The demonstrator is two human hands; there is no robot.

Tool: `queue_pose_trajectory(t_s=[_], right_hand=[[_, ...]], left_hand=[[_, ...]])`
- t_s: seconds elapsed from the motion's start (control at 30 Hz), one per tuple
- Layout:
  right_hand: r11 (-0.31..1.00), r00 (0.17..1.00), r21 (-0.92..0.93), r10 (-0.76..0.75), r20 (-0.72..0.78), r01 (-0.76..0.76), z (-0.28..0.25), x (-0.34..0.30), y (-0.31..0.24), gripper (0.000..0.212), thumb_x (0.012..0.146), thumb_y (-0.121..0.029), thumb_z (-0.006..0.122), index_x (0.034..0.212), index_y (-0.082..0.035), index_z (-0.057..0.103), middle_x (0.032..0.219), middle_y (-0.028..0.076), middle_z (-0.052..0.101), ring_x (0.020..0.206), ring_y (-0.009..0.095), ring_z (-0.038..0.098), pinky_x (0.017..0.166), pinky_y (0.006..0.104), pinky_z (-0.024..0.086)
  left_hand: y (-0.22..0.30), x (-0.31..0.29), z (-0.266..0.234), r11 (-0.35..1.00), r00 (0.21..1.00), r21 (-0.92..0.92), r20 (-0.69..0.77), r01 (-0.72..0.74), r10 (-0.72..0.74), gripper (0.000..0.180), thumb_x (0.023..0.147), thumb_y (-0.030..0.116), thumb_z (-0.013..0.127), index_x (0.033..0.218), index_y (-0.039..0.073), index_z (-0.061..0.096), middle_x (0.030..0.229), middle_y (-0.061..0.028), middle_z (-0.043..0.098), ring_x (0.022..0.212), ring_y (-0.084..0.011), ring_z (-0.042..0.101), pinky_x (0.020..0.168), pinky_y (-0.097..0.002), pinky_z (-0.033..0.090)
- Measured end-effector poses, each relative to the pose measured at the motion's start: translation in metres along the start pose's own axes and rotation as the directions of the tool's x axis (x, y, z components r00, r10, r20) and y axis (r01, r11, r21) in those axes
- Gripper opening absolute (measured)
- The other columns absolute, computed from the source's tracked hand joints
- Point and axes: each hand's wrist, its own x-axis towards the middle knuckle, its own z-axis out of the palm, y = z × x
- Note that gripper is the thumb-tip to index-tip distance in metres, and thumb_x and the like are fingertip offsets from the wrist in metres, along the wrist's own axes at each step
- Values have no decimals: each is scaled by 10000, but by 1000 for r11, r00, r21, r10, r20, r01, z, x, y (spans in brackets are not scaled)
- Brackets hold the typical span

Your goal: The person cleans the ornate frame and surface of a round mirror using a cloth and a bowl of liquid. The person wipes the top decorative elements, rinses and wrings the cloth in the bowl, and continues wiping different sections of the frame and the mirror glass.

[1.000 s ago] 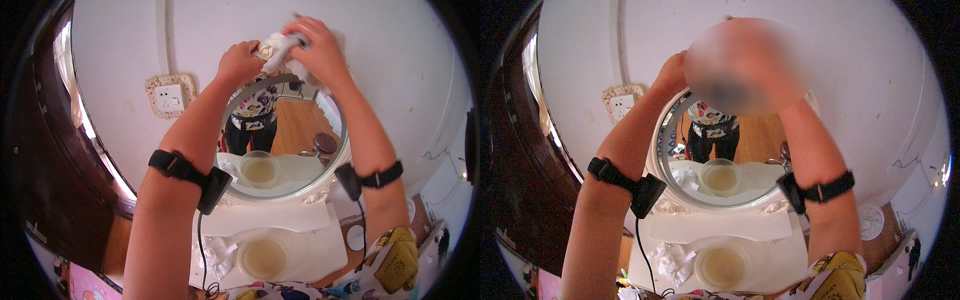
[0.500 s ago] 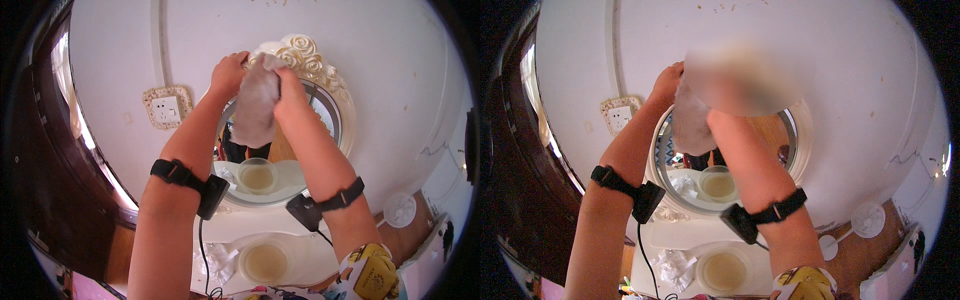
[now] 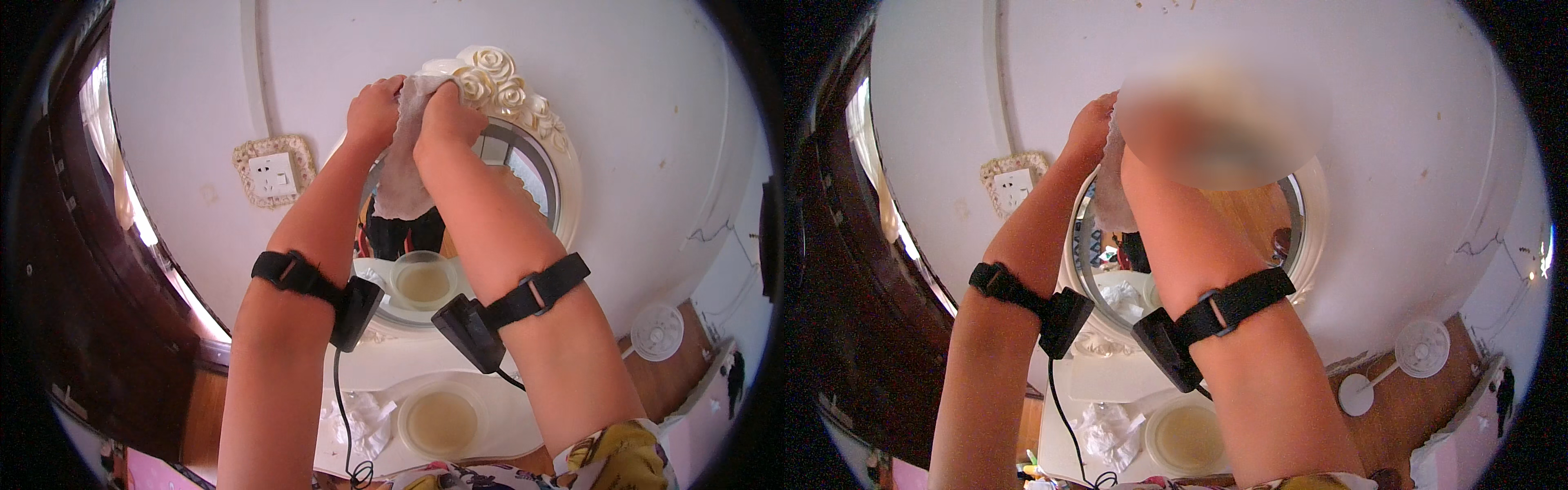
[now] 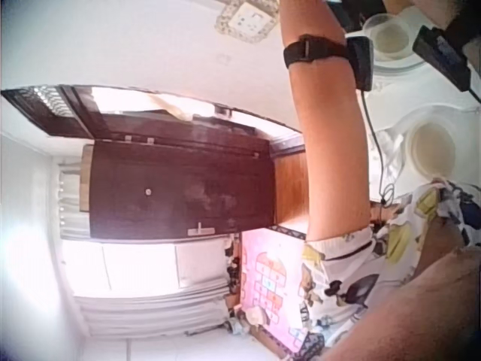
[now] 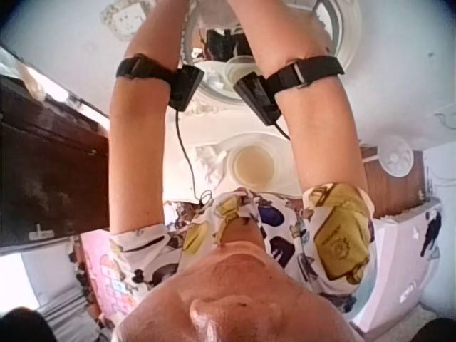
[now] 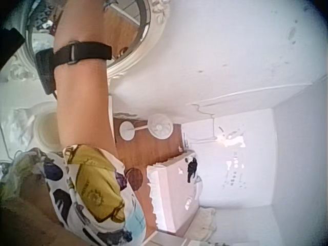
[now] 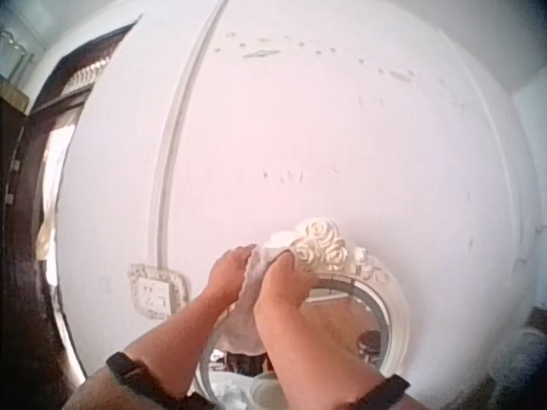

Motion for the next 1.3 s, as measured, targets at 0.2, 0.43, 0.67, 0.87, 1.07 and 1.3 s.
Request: queue_pose_trajectory(t_s=[0.2, 0.43, 0.67, 0.87, 1.07, 1.3], right_hand=[[999, 999, -25, 32, 13, -31, 2, -1, -8, 593, 725, -199, 524, 1158, 121, 274, 1129, 227, 465, 981, 298, 536, 818, 333, 467], [970, 998, -240, -40, -40, 30, 1, -5, 0, 553, 728, -182, 515, 1128, 132, 298, 1103, 245, 481, 964, 313, 550, 786, 337, 480], [996, 999, -92, 8, -36, -11, 4, 2, -11, 437, 733, -184, 503, 1021, 136, 431, 1055, 234, 524, 966, 308, 551, 805, 344, 463], [882, 925, -282, -355, 131, 378, -30, 32, 38, 380, 734, -226, 499, 990, 51, 451, 943, 253, 554, 889, 358, 565, 743, 397, 457], [950, 936, -158, -219, 277, 269, -55, 21, 20, 409, 694, -235, 598, 956, 52, 471, 914, 197, 567, 866, 268, 568, 721, 357, 450], [993, 983, 96, -89, 158, 74, -6, 27, 6, 548, 711, -200, 582, 1068, 125, 322, 1056, 255, 487, 953, 314, 548, 811, 370, 462]], left_hand=[[6, -1, 1, 1000, 998, 25, -64, -5, 6, 321, 780, 106, 407, 1056, 130, 569, 970, -85, 595, 897, -280, 547, 764, -386, 437], [-1, -2, 6, 999, 998, 38, -64, -3, 6, 319, 773, 104, 420, 1051, 144, 573, 966, -85, 595, 905, -279, 545, 772, -388, 432], [10, -1, 2, 997, 999, 82, -50, 9, -5, 327, 757, 89, 417, 1038, 138, 577, 964, -87, 597, 903, -292, 544, 765, -394, 437], [11, 0, 2, 998, 998, -37, -29, 50, -51, 318, 696, 190, 525, 999, 126, 597, 963, -90, 600, 904, -285, 552, 774, -367, 439], [27, -3, -14, 989, 988, -13, 56, 145, -144, 485, 541, 241, 648, 1008, 123, 600, 955, -81, 603, 907, -279, 557, 780, -359, 442], [22, -2, -6, 995, 996, -27, 21, 91, -91, 507, 535, 243, 628, 1027, 122, 592, 957, -93, 602, 894, -292, 560, 777, -363, 449]])
